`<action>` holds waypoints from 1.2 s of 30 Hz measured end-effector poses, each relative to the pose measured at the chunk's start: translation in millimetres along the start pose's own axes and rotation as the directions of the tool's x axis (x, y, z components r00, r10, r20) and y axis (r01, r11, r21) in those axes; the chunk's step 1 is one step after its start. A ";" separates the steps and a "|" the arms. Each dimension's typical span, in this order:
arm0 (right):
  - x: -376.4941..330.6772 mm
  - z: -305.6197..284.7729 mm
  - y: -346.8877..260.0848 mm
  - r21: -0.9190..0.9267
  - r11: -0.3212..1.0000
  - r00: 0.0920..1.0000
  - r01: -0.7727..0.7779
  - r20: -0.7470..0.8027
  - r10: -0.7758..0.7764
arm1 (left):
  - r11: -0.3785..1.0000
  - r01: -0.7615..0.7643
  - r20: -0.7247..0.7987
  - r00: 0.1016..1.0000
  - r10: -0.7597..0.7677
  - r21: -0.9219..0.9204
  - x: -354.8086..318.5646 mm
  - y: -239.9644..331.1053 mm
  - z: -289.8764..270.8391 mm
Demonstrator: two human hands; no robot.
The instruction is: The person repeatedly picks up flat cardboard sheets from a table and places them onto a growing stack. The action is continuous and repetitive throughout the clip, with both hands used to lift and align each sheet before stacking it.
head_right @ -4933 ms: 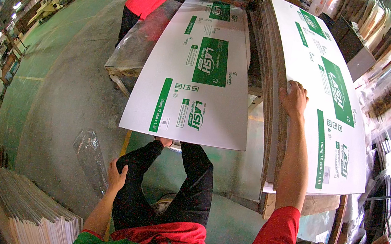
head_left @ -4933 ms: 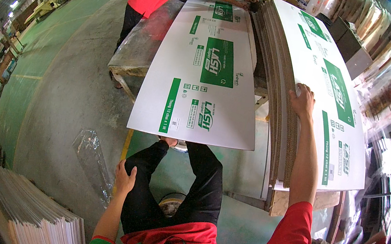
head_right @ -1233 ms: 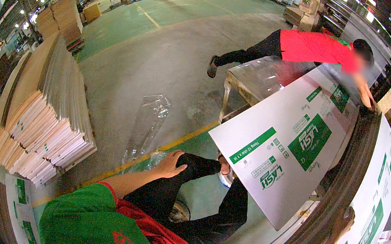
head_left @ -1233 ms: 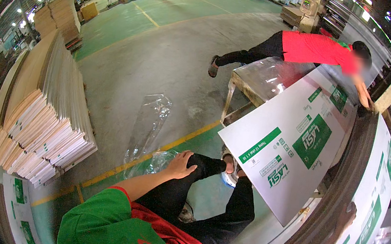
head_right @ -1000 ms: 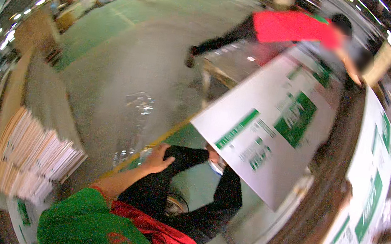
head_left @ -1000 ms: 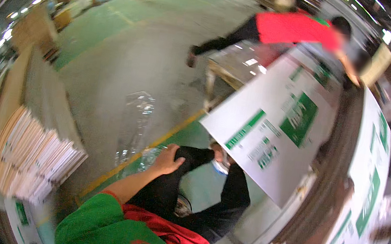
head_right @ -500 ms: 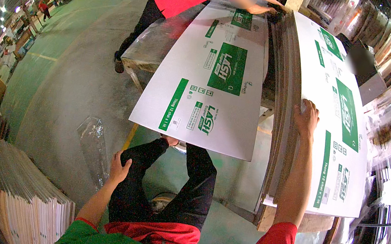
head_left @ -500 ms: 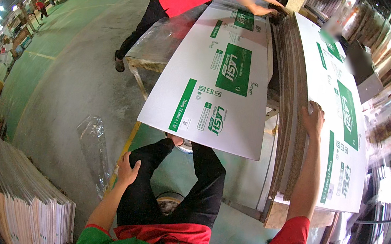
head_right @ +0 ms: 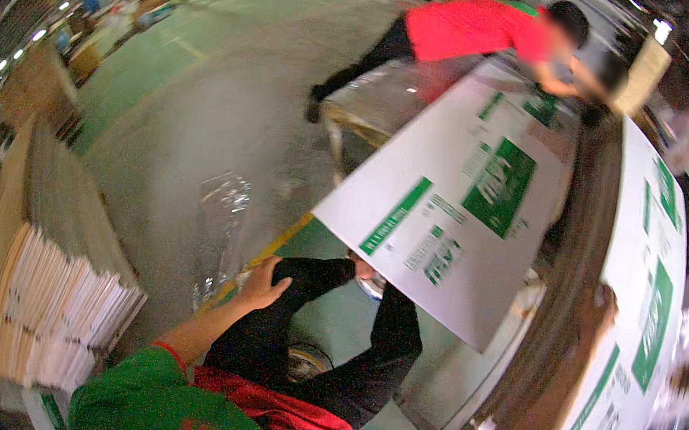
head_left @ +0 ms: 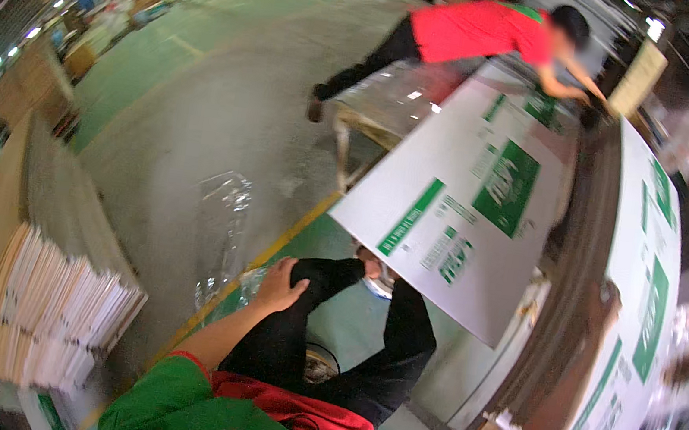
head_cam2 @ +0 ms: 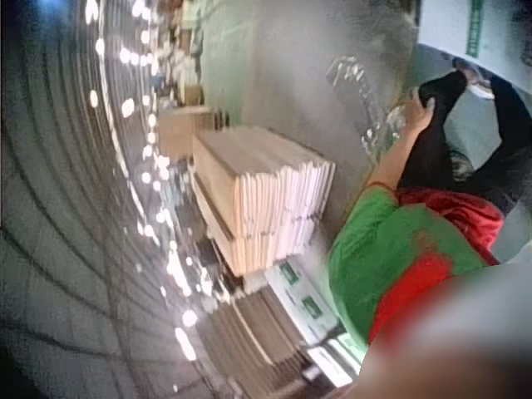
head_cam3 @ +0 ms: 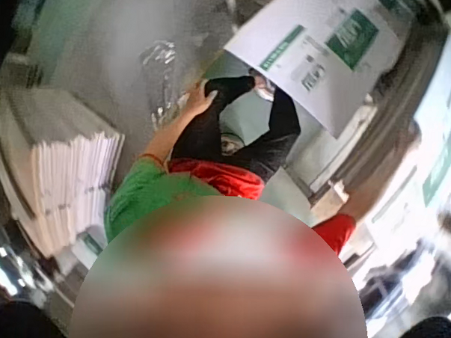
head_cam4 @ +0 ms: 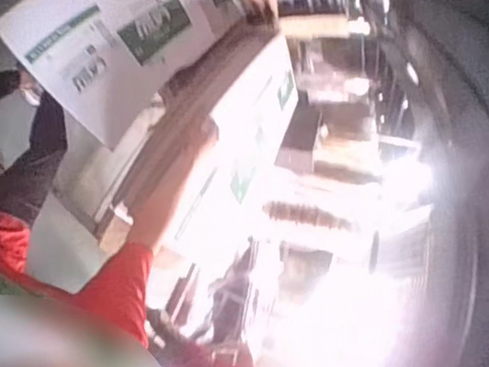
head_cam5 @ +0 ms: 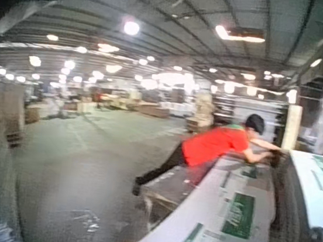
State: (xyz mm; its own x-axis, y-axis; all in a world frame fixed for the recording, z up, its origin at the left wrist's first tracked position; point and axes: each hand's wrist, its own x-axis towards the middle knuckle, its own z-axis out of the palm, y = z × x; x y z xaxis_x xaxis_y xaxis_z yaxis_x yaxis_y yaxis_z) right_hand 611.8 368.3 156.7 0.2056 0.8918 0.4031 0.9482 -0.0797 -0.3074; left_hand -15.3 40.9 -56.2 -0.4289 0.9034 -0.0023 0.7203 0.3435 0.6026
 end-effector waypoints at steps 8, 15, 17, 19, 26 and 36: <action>3.4 -1.9 -4.5 -0.145 0.989 0.997 0.011 0.081 0.001 | 0.999 0.015 0.030 0.999 -0.016 0.040 -1.1 0.0 -1.6; 5.5 4.3 3.7 -0.145 0.989 0.997 0.009 0.077 0.002 | 0.999 0.004 0.020 1.000 -0.005 0.052 -0.1 -3.9 1.7; 5.3 4.7 4.3 -0.167 0.986 0.998 0.023 0.059 -0.014 | 0.998 -0.002 0.010 1.000 0.001 0.057 -0.1 -5.0 2.6; 4.5 4.1 3.5 -0.129 0.991 0.998 0.038 0.056 -0.031 | 0.998 0.000 0.008 1.000 0.000 0.060 -0.7 -5.1 3.1; 2.7 -1.1 -3.5 -0.120 0.993 0.998 0.021 0.057 -0.014 | 0.998 0.028 0.026 0.999 -0.029 0.053 -1.5 -0.8 0.8; -1.7 -8.8 -14.6 -0.127 0.992 0.996 -0.010 0.088 0.021 | 0.997 0.046 0.058 0.997 -0.050 0.065 -0.7 0.1 0.1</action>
State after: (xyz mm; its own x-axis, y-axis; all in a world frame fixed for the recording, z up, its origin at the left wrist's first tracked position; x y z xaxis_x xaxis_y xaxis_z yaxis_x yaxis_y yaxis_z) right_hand 599.8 364.0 168.1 0.2032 0.9258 0.3188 0.9693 -0.1442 -0.1990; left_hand -14.9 40.4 -56.2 -0.4319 0.8984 -0.0792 0.7336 0.4010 0.5487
